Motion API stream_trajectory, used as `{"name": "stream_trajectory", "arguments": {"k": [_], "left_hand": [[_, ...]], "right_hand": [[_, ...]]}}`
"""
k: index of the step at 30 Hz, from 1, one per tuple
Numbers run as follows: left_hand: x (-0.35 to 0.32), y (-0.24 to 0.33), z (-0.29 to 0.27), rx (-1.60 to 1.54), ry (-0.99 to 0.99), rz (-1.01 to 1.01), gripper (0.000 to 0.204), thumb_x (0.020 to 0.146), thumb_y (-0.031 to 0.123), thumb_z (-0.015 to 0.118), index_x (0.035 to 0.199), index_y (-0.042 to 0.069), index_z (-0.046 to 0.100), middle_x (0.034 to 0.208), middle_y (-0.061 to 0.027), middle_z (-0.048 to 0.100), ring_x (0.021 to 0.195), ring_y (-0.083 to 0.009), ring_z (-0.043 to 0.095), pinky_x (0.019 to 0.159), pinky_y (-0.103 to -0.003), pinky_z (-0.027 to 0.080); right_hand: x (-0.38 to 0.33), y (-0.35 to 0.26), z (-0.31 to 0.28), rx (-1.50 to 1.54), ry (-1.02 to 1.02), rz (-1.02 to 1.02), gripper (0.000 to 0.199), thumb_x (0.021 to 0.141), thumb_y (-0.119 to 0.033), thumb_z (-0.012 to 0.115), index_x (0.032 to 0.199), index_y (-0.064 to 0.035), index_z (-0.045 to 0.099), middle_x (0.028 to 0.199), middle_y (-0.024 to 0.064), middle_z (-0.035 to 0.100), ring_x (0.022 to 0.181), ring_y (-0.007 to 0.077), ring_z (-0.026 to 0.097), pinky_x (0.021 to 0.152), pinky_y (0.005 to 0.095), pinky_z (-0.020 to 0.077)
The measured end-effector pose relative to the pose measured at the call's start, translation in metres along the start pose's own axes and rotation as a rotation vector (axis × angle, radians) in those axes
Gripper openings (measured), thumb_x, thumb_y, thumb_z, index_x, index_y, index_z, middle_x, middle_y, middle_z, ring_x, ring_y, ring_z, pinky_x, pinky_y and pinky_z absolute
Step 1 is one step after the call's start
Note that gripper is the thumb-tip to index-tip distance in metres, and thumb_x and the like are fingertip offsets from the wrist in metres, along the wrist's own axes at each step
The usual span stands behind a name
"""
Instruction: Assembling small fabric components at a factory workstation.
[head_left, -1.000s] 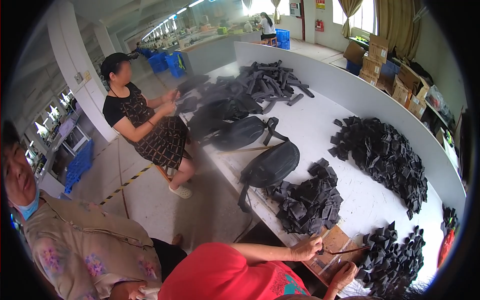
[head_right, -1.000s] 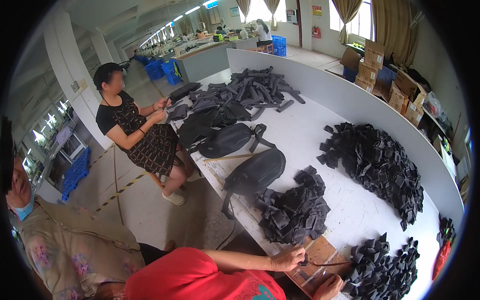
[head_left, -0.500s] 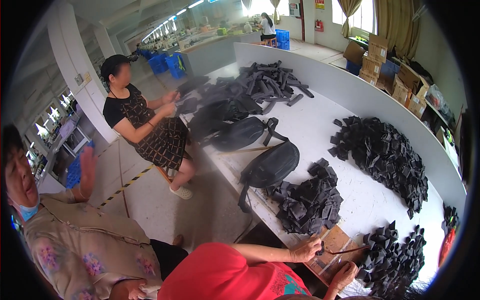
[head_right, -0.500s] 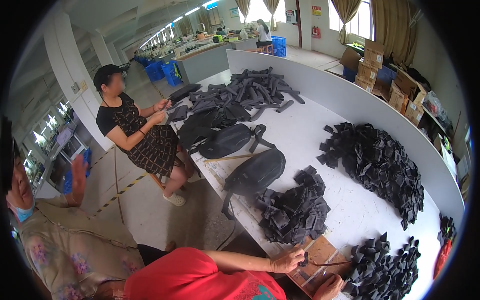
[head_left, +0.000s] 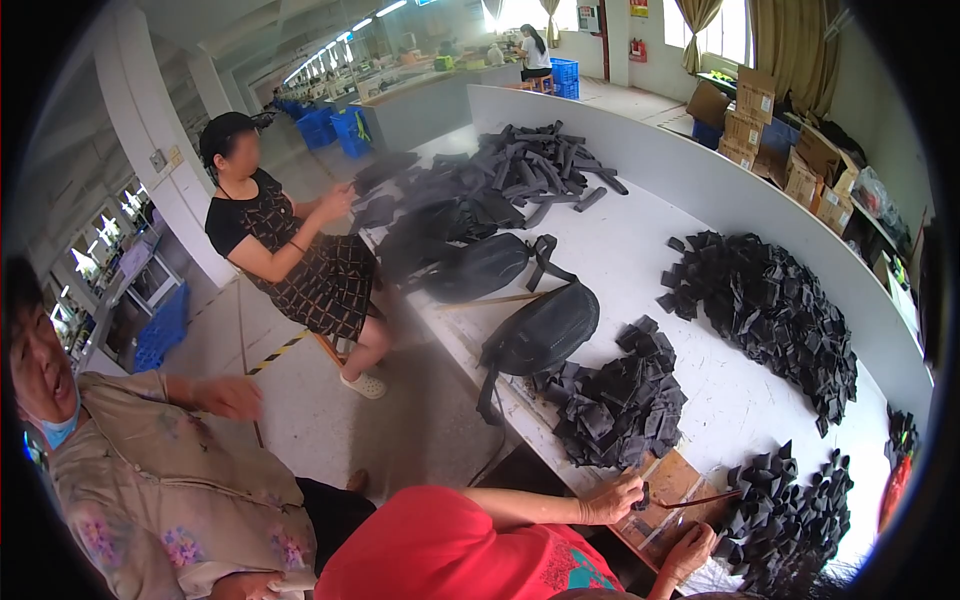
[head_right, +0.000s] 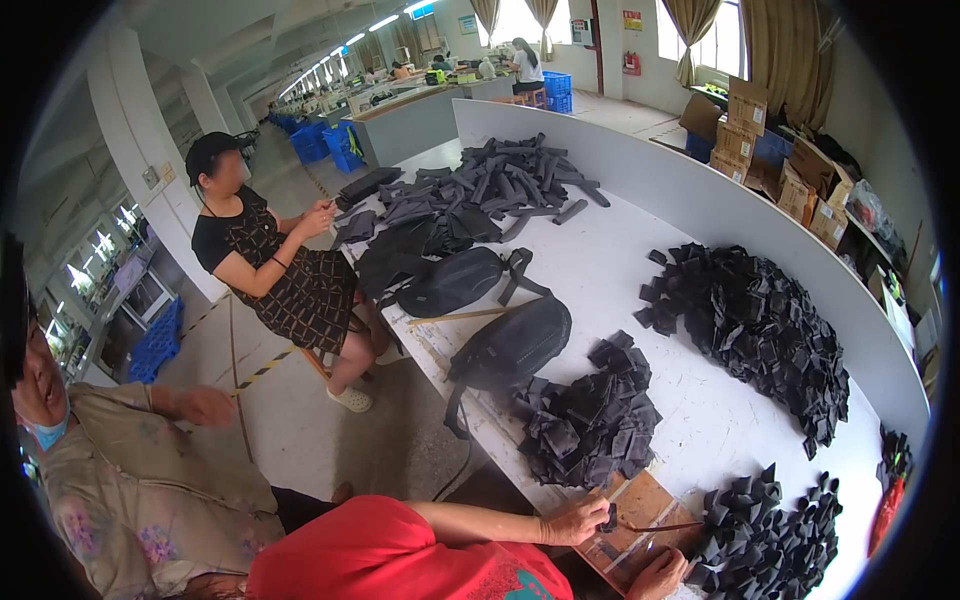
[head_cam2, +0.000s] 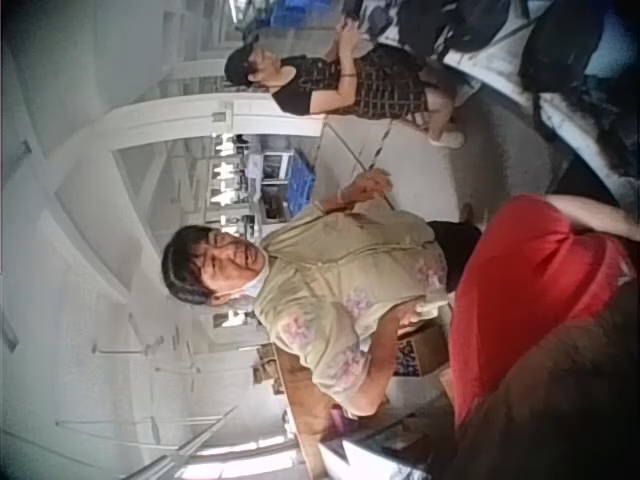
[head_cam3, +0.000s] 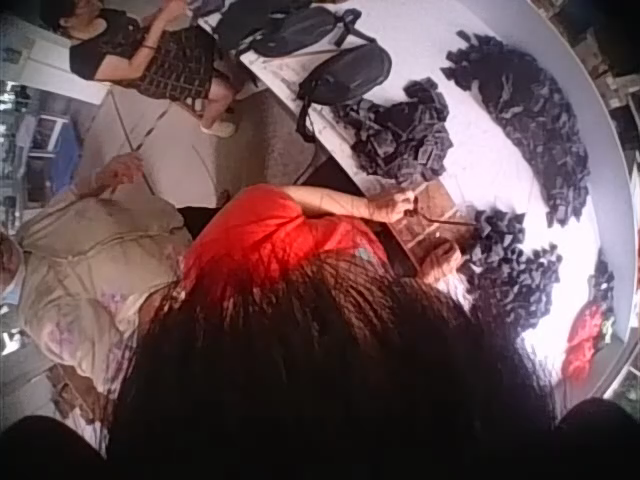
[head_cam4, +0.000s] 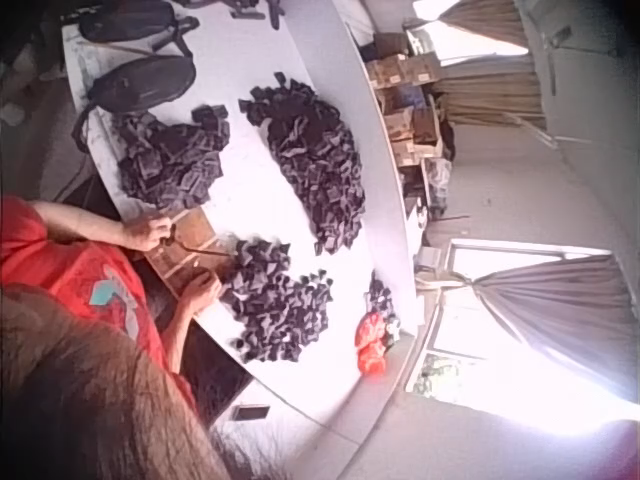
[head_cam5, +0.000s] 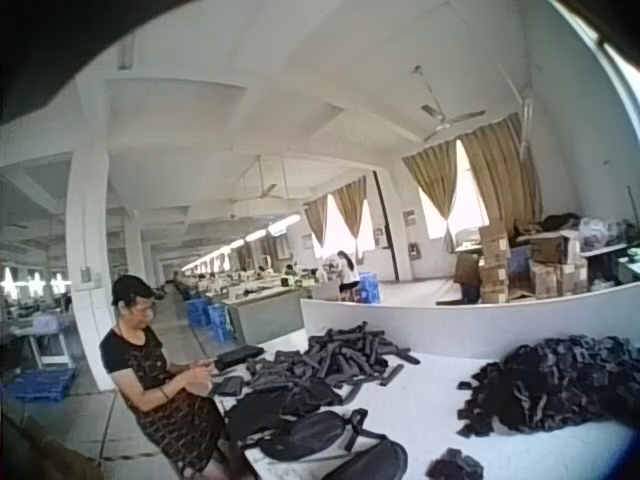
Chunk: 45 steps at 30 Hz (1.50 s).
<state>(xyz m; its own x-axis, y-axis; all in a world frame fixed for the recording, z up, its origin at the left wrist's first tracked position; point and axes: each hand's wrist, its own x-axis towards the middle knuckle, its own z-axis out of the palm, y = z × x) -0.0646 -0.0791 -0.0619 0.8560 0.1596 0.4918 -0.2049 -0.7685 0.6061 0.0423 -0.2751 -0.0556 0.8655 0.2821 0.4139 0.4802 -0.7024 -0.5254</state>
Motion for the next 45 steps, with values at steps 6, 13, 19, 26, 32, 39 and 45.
{"name": "stream_trajectory", "arguments": {"k": [6,13,19,26,32,39,45], "left_hand": [[-0.001,0.001,-0.002,0.009,0.000,0.007,0.026,0.062,-0.002,0.055,0.086,0.002,0.045,0.090,-0.0117,0.042,0.085,-0.0289,0.047,0.076,-0.035,0.041],[0.003,0.001,0.000,-0.002,-0.008,0.056,0.026,0.061,-0.001,0.055,0.086,0.002,0.047,0.091,-0.0117,0.043,0.086,-0.0286,0.048,0.076,-0.035,0.042],[0.001,0.001,-0.005,0.058,-0.046,-0.047,0.021,0.063,0.002,0.054,0.083,0.003,0.048,0.090,-0.0129,0.044,0.088,-0.0284,0.048,0.078,-0.035,0.042],[-0.004,0.001,-0.011,-0.001,0.033,-0.061,0.023,0.064,-0.005,0.057,0.084,0.004,0.052,0.088,-0.0095,0.046,0.078,-0.0260,0.053,0.068,-0.033,0.045],[0.010,0.021,-0.023,-0.120,0.103,-0.039,0.022,0.066,-0.003,0.060,0.085,0.005,0.055,0.088,-0.0087,0.045,0.071,-0.0238,0.053,0.063,-0.032,0.045],[0.030,0.063,-0.066,-0.085,0.206,0.227,0.038,0.057,-0.001,0.068,0.092,0.013,0.064,0.070,-0.0034,0.044,0.058,-0.0189,0.047,0.047,-0.029,0.039],[0.045,0.080,-0.080,-0.058,0.211,0.457,0.036,0.055,0.000,0.067,0.090,0.010,0.066,0.075,-0.0003,0.046,0.061,-0.0172,0.047,0.049,-0.027,0.039]], "right_hand": [[0.000,0.000,0.001,-0.003,-0.015,-0.001,0.015,0.083,-0.013,0.047,0.084,-0.0001,0.054,0.081,0.0137,0.054,0.080,0.0306,0.051,0.071,0.0369,0.0409],[0.000,-0.004,-0.005,-0.012,0.042,0.015,0.012,0.082,-0.011,0.048,0.083,-0.0005,0.053,0.080,0.0140,0.053,0.079,0.0312,0.050,0.070,0.0373,0.0407],[0.011,-0.017,-0.004,0.006,0.006,0.013,0.007,0.080,-0.009,0.050,0.080,-0.0026,0.052,0.078,0.0145,0.054,0.073,0.0336,0.052,0.062,0.0411,0.0413],[0.005,-0.019,-0.001,-0.045,0.002,0.039,0.005,0.078,-0.010,0.051,0.081,-0.0055,0.052,0.076,0.0133,0.052,0.071,0.0332,0.051,0.061,0.0405,0.0411],[-0.004,-0.012,-0.009,-0.009,0.076,0.026,0.005,0.078,-0.010,0.053,0.080,-0.0054,0.053,0.075,0.0124,0.052,0.070,0.0326,0.052,0.060,0.0395,0.0414],[-0.006,-0.082,-0.045,0.715,-0.278,0.445,0.026,0.087,-0.022,0.045,0.082,0.0003,0.057,0.067,0.0020,0.054,0.055,0.0076,0.047,0.051,0.0222,0.0385],[0.004,-0.142,-0.077,1.476,-0.532,0.625,0.035,0.090,-0.029,0.041,0.106,0.0008,0.050,0.085,0.0030,0.056,0.073,0.0087,0.052,0.064,0.0209,0.0425]]}}
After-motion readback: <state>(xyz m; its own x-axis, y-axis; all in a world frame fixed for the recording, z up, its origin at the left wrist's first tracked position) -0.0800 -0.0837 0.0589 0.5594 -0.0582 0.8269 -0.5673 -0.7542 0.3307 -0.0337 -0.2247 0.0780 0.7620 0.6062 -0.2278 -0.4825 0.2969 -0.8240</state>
